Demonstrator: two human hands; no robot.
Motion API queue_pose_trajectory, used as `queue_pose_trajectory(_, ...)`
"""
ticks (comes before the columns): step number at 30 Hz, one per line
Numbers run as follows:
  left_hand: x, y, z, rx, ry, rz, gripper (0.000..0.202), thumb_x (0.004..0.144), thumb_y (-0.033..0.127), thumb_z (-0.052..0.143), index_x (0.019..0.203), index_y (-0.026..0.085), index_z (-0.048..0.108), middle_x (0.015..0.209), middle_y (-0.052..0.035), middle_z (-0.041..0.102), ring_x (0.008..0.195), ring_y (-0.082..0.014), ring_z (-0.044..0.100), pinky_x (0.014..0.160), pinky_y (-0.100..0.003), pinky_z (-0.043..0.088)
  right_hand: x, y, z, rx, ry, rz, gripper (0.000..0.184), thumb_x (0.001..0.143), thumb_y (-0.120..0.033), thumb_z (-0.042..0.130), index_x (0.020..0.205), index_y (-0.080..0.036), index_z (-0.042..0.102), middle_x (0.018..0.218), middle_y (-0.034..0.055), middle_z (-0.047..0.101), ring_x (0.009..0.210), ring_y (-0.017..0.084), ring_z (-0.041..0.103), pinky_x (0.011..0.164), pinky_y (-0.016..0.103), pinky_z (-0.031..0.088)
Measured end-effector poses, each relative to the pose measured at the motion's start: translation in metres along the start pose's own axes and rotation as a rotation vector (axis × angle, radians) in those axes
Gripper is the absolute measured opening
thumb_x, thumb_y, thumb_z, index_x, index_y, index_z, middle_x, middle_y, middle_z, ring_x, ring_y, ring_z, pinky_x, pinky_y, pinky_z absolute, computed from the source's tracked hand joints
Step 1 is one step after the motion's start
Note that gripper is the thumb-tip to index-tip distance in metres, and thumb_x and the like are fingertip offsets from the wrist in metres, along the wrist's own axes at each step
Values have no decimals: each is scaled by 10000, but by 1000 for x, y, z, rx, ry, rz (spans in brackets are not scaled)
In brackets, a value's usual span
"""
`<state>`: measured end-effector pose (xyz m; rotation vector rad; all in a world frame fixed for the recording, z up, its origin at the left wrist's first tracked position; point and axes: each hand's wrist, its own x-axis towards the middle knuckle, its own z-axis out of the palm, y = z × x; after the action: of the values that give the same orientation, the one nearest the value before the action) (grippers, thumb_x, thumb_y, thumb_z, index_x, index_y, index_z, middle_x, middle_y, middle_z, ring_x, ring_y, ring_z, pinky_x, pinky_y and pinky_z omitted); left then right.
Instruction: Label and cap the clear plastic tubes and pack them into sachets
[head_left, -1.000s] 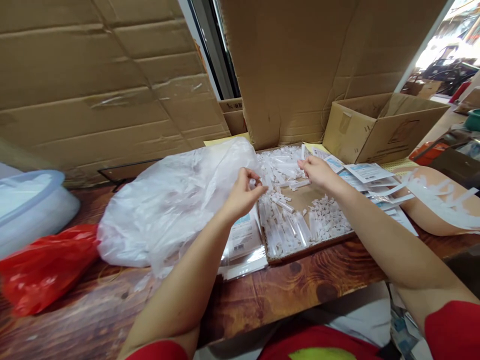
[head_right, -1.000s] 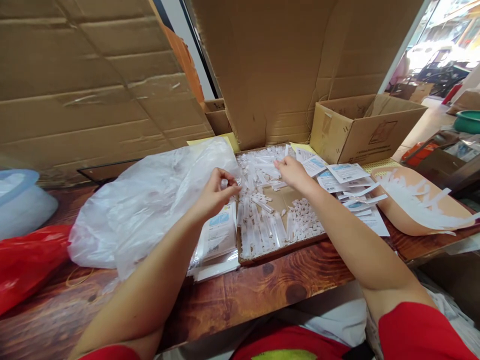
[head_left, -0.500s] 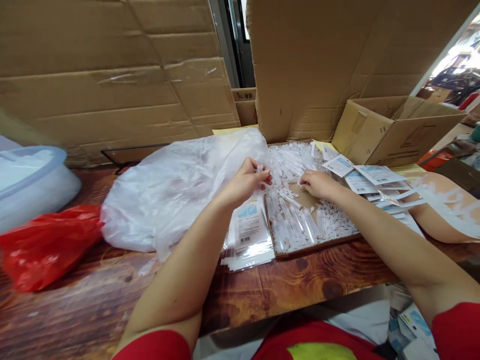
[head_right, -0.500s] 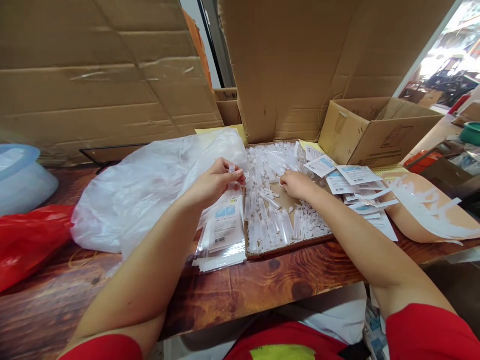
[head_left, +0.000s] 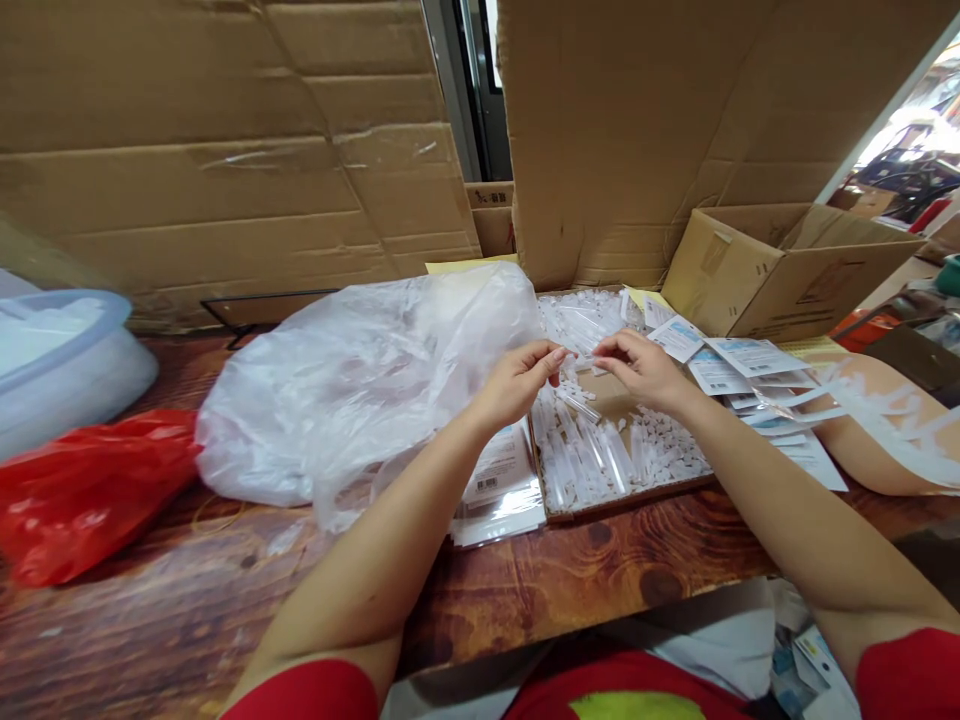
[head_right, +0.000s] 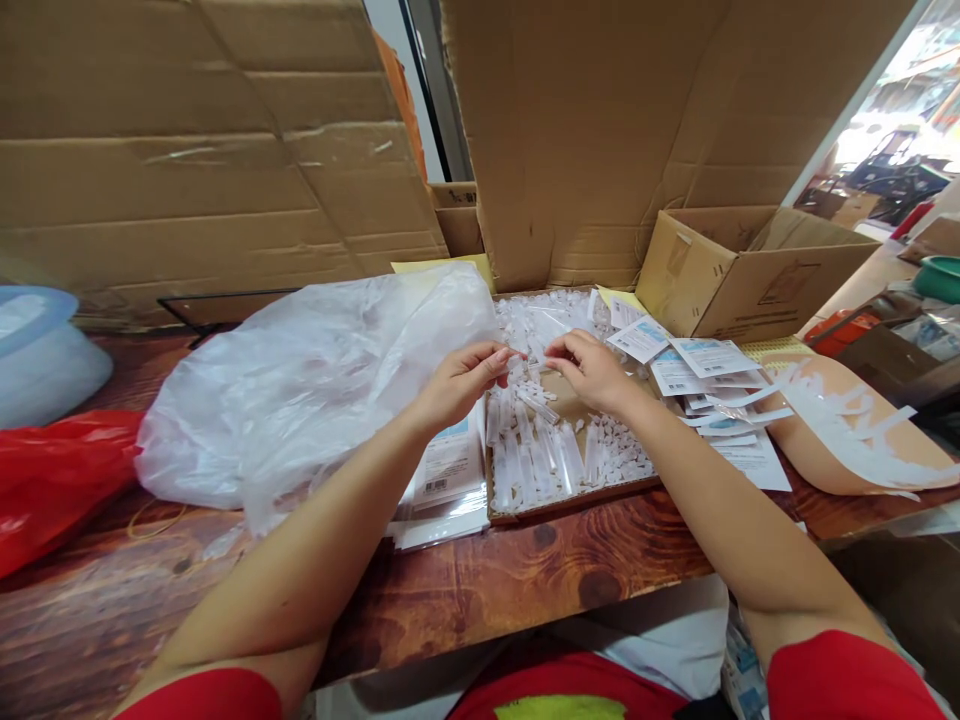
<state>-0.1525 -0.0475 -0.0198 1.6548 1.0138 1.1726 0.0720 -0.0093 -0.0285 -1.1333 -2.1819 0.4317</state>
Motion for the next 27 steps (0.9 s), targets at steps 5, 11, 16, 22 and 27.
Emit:
queue_pose_trajectory(5,-3,1,6,-111,-46,-33,479,839,642,678,778,212,477,666,35,512,611,-103,444,560,-226,334,-15,-29,-9,329,225,-180,138,883,-371,729,862,-240,692,886,39,701,854,207,645,816,381,538)
queue_pose_trajectory(11,-5,10,7,-105,-134,-20,516,821,655,705,750,213,450,663,39,501,605,-98,433,564,-233,326,-26,-36,-10,286,231,-222,145,909,-356,716,799,-261,714,858,43,743,841,217,673,827,409,543)
queue_pose_trajectory(16,-6,14,7,-74,-138,-8,506,827,645,711,742,210,468,650,36,510,617,-105,442,586,-240,336,-32,-38,-17,331,292,-248,94,897,-295,746,809,-266,726,857,34,751,833,209,685,809,398,546)
queue_pose_trajectory(22,-11,20,9,116,-184,7,413,898,575,631,759,209,500,675,17,552,662,-133,476,640,-266,367,-37,-41,-18,326,213,-271,133,901,-282,709,771,-269,730,834,32,755,834,206,696,804,400,562)
queue_pose_trajectory(27,-13,24,13,199,-207,3,426,887,577,644,733,202,513,654,17,558,648,-133,472,629,-264,359,-42,-43,-15,462,206,-188,120,833,-258,785,724,-247,734,769,21,740,747,181,686,737,373,579)
